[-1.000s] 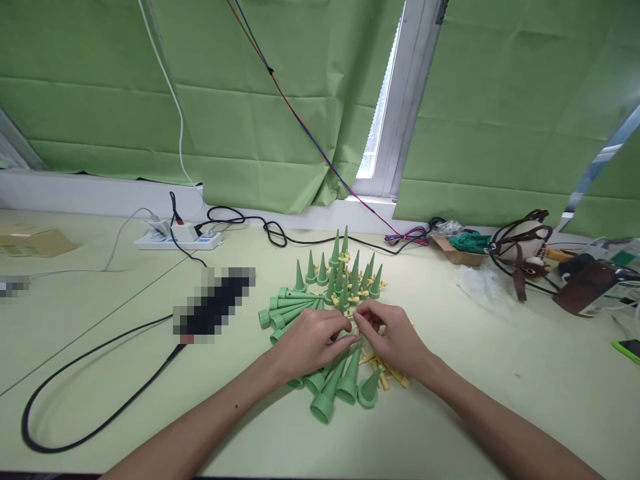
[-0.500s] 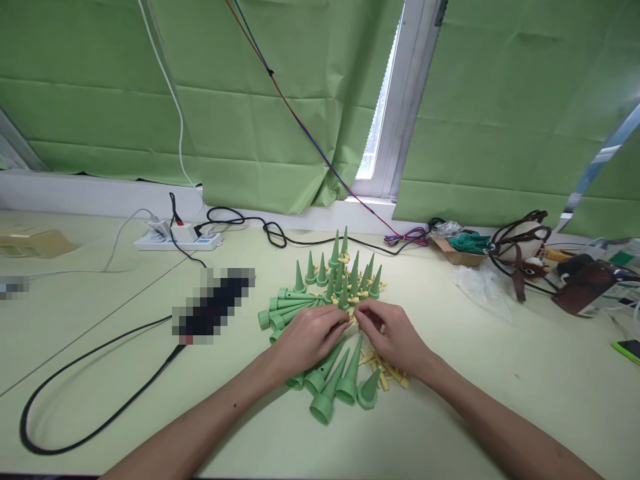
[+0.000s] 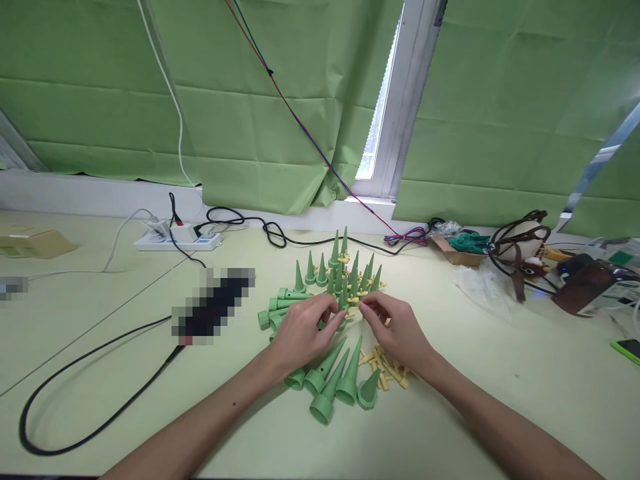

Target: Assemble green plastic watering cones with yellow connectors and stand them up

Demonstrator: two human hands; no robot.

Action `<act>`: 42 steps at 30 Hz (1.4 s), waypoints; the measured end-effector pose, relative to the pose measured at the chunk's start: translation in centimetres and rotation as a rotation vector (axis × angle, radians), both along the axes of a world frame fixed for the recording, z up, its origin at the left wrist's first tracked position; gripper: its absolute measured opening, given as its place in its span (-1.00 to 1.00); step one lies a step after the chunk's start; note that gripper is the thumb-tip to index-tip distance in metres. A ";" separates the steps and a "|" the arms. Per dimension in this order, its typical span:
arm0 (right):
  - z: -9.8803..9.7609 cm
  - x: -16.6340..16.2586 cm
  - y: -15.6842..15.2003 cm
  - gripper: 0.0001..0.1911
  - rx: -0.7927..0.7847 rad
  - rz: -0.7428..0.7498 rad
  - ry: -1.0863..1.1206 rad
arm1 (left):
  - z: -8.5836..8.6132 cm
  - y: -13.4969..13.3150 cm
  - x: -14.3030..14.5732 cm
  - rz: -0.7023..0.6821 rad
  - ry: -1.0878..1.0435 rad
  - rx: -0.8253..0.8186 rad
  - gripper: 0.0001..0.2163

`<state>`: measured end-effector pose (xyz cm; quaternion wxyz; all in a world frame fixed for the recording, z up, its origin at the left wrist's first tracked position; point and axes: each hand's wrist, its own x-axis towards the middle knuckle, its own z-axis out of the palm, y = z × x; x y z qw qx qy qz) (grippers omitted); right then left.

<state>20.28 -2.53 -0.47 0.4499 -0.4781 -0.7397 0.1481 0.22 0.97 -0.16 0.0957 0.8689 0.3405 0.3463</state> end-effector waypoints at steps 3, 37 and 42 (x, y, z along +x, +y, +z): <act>0.1 0.0 0.0 -0.82 0.020 -0.052 0.012 | 0.2 0.0 0.0 0.066 -0.048 0.044 -0.83; -0.2 0.1 0.3 -0.81 0.006 -0.056 -0.059 | -0.7 0.3 0.2 0.058 0.040 -0.158 -0.89; -0.4 0.2 0.4 -0.82 0.000 -0.050 -0.066 | -0.4 0.2 0.3 0.070 0.044 -0.144 -0.90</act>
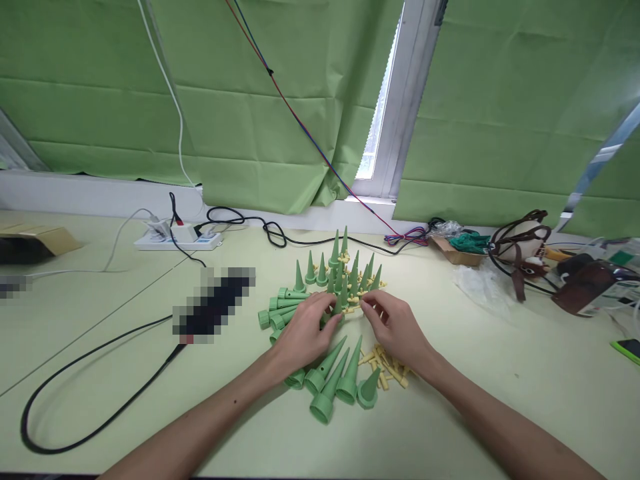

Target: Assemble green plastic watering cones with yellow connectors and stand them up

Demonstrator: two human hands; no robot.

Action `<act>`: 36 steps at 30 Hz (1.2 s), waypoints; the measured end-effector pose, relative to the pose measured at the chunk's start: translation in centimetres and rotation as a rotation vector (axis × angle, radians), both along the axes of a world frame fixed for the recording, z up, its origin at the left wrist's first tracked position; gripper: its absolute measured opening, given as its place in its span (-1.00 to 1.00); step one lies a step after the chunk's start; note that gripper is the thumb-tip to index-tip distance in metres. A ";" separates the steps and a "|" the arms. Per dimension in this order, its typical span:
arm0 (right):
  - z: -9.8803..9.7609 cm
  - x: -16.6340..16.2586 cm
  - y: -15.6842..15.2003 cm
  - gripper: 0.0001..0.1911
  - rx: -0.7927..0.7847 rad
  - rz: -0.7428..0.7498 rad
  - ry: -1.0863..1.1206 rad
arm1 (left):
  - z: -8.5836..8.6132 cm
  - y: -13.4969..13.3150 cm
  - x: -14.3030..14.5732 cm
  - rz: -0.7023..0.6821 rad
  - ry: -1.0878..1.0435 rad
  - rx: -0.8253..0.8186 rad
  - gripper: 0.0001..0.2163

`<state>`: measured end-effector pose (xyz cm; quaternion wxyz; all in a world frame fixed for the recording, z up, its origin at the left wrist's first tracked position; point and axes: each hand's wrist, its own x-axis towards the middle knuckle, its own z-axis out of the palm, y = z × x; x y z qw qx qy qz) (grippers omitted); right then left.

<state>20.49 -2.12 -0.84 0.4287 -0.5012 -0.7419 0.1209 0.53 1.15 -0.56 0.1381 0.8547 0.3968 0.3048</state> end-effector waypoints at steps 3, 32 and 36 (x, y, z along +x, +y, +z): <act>-0.1 0.0 0.1 -0.83 0.001 -0.016 -0.003 | 0.1 0.0 0.1 0.006 -0.008 -0.010 -0.90; -0.3 -0.3 -0.2 -0.82 -0.078 0.079 0.069 | 0.7 -0.4 0.2 -0.072 -0.112 -0.079 -0.83; -0.3 -0.3 -0.2 -0.81 -0.087 0.081 0.082 | 0.8 -0.5 0.2 -0.077 -0.124 -0.103 -0.87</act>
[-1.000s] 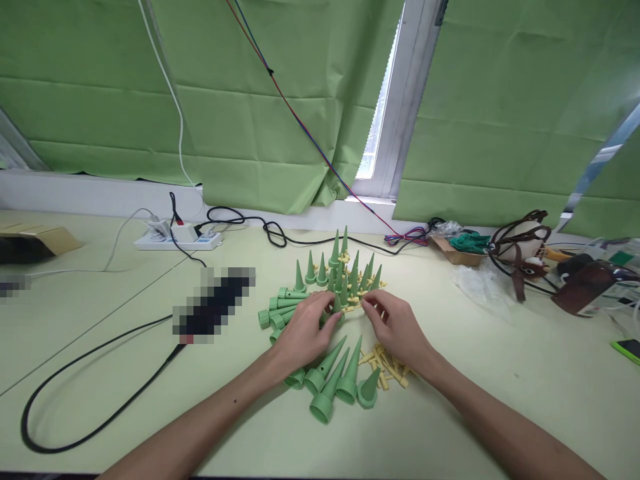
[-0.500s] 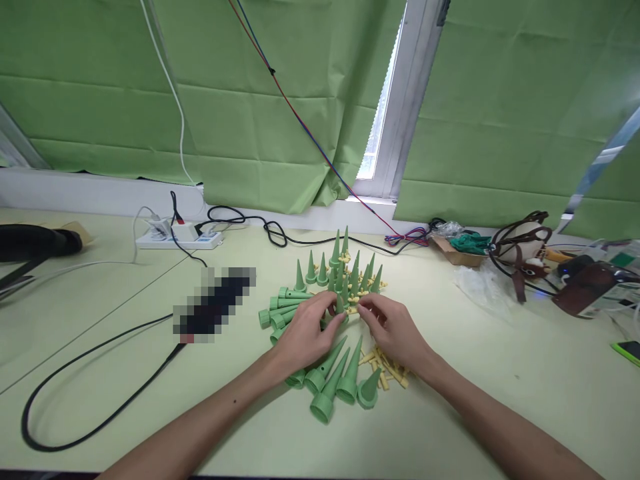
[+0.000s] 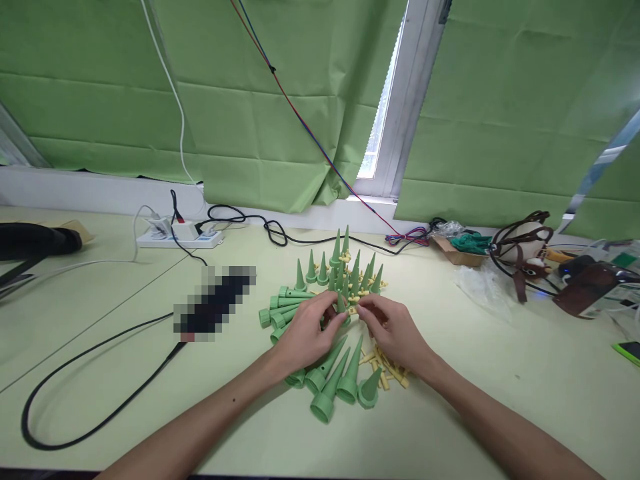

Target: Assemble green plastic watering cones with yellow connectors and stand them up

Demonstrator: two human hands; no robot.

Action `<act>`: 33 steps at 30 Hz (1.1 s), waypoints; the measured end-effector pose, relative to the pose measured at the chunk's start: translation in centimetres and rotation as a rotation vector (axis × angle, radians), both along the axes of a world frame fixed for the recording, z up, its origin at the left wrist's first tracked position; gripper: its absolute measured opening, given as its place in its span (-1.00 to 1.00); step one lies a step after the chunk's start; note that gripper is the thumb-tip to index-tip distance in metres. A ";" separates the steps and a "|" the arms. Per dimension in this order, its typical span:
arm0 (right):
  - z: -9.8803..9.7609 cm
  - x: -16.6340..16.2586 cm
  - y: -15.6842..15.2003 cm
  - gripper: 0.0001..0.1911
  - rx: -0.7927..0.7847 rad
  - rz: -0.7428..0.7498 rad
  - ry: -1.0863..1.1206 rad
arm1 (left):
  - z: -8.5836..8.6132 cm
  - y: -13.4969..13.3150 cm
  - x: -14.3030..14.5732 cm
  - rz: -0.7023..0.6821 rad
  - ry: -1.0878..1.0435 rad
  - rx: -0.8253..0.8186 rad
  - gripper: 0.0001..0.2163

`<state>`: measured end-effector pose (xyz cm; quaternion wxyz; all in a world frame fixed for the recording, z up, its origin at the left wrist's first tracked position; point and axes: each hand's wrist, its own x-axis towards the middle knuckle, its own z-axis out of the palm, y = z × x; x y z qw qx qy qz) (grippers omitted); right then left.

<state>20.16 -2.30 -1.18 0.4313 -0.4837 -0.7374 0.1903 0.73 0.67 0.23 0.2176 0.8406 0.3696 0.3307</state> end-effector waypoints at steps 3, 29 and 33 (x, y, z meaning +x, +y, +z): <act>0.0 0.0 0.0 -0.80 -0.014 -0.003 0.007 | 0.1 -0.1 0.0 -0.011 -0.012 -0.037 -0.87; 0.4 -0.2 -0.6 -0.80 -0.025 0.036 0.000 | -0.4 0.2 0.1 -0.023 -0.098 -0.067 -0.86; 0.5 -0.2 -0.5 -0.80 -0.025 0.039 0.009 | -0.3 0.0 0.1 -0.011 -0.129 -0.098 -0.85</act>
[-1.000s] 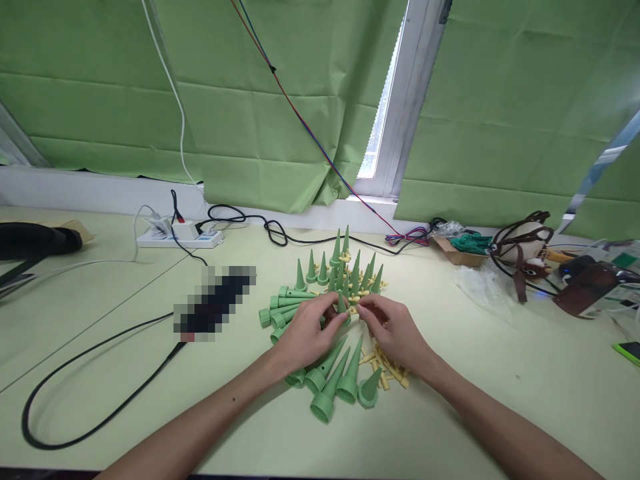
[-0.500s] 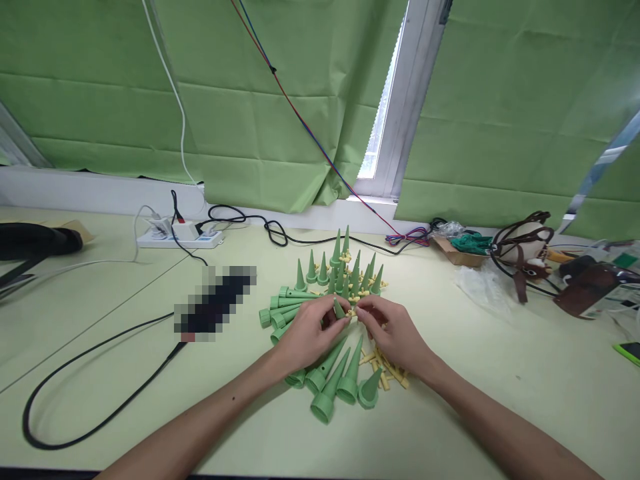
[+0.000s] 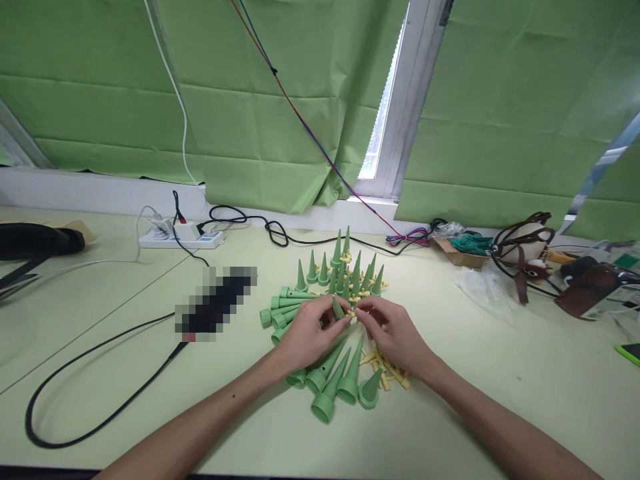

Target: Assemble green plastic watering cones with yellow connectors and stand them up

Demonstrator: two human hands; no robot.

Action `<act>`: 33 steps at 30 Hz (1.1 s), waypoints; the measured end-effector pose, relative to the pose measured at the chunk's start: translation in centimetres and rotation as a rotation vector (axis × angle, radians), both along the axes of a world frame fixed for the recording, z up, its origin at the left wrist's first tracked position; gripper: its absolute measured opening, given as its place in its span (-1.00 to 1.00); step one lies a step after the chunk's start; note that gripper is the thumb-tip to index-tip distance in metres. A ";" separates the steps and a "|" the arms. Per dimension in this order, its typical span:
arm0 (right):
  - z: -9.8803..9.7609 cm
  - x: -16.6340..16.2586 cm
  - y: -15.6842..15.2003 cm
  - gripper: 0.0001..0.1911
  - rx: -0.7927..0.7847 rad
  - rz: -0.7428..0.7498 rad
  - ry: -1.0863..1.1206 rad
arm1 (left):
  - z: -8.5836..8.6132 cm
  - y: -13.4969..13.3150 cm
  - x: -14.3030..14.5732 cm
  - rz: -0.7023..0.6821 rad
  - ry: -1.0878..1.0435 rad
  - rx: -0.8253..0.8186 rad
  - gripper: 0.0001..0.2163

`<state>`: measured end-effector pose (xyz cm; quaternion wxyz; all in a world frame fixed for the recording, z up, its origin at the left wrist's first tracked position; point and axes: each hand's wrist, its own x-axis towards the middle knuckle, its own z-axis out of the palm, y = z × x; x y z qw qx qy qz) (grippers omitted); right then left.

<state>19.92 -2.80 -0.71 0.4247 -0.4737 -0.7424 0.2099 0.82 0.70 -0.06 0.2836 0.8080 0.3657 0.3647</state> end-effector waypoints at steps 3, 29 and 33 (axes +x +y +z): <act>0.0 0.0 0.0 -0.81 0.000 0.007 0.009 | 0.1 0.0 0.0 0.008 -0.030 -0.060 -0.83; -0.3 0.1 0.2 -0.72 -0.023 -0.027 0.007 | -0.3 -0.2 -0.1 -0.069 0.027 0.124 -0.88; -0.2 0.0 0.2 -0.67 0.006 -0.053 -0.019 | -0.2 -0.2 -0.1 -0.079 0.014 0.106 -0.90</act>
